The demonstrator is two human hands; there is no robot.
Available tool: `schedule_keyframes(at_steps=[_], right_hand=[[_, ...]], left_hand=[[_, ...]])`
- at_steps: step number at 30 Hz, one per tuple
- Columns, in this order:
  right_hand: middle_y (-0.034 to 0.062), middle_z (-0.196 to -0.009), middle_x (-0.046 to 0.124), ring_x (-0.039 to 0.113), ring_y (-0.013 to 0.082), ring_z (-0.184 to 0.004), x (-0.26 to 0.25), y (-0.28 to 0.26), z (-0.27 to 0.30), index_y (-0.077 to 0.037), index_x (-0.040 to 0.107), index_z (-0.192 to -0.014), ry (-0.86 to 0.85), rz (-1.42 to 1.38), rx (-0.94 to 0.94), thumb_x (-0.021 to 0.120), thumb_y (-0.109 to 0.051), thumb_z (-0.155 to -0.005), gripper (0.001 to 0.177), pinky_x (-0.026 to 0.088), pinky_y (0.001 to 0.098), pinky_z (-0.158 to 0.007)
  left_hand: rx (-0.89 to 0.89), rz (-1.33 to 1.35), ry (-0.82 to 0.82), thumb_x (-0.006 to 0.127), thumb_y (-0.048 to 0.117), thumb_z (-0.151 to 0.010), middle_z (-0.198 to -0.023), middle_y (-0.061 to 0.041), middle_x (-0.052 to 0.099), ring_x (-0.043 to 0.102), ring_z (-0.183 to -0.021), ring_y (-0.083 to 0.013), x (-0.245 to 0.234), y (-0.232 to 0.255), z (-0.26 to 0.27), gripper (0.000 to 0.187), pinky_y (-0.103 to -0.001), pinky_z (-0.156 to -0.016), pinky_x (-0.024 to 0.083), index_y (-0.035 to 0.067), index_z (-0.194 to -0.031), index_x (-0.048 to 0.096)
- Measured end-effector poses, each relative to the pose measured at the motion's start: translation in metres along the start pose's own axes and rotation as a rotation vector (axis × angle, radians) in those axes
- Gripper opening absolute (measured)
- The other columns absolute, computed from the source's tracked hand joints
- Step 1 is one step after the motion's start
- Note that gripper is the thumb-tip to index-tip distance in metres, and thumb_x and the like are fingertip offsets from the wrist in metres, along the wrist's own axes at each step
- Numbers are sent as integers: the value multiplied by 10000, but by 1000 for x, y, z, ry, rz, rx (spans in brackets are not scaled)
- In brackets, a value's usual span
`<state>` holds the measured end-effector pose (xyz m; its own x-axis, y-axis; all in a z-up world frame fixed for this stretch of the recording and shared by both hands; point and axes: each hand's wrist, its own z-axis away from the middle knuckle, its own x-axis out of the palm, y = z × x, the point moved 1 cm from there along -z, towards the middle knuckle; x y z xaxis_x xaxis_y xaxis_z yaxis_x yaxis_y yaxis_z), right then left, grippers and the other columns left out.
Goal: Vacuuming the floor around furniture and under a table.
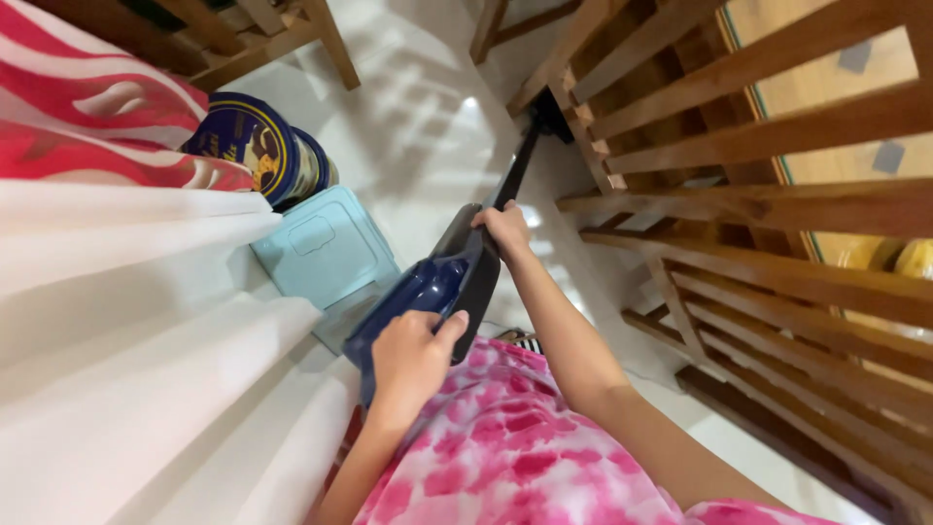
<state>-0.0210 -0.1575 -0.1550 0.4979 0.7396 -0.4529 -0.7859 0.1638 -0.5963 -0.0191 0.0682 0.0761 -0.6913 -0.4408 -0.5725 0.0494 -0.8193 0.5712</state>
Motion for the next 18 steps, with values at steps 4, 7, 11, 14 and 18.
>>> schedule_keyframes(at_steps=[4, 7, 11, 14, 18], right_hand=[[181, -907, 743, 723, 292, -824, 7, 9, -7, 49, 661, -1035, -74, 85, 0, 775, -174, -615, 489, 560, 371, -751], [172, -915, 744, 727, 294, -839, 6, 7, -7, 51, 674, -1038, -115, 87, -27, 771, -169, -607, 493, 567, 372, -764], [148, -946, 748, 733, 285, -861, 10, 26, -24, 67, 691, -1023, -137, 50, -41, 782, -157, -602, 485, 572, 374, -777], [154, -952, 749, 726, 280, -865, 8, 17, -48, 47, 698, -1027, -79, 111, -61, 801, -170, -609, 481, 564, 376, -774], [168, -943, 748, 724, 290, -851, -1, 20, -99, 27, 689, -1049, -40, 103, -56, 793, -183, -615, 493, 569, 381, -761]], left_hand=[[-30, 47, -34, 579, 534, -879, -676, -212, 708, 709, -734, -399, 7, -3, 6, 549, -517, -699, 532, 46, -687, 744], [0, 22, -20, 563, 531, -898, -738, -240, 703, 697, -775, -430, 10, -5, 11, 543, -543, -725, 529, 43, -746, 745], [-45, -10, -76, 559, 542, -903, -783, -249, 710, 700, -815, -434, 19, -7, 9, 559, -535, -759, 539, 29, -778, 742], [10, 9, -18, 555, 546, -900, -796, -246, 707, 696, -827, -442, 30, -12, -23, 538, -553, -740, 534, 58, -803, 760], [-9, 7, -36, 560, 550, -899, -786, -243, 712, 704, -831, -433, 44, -3, -61, 549, -540, -765, 539, 47, -795, 754]])
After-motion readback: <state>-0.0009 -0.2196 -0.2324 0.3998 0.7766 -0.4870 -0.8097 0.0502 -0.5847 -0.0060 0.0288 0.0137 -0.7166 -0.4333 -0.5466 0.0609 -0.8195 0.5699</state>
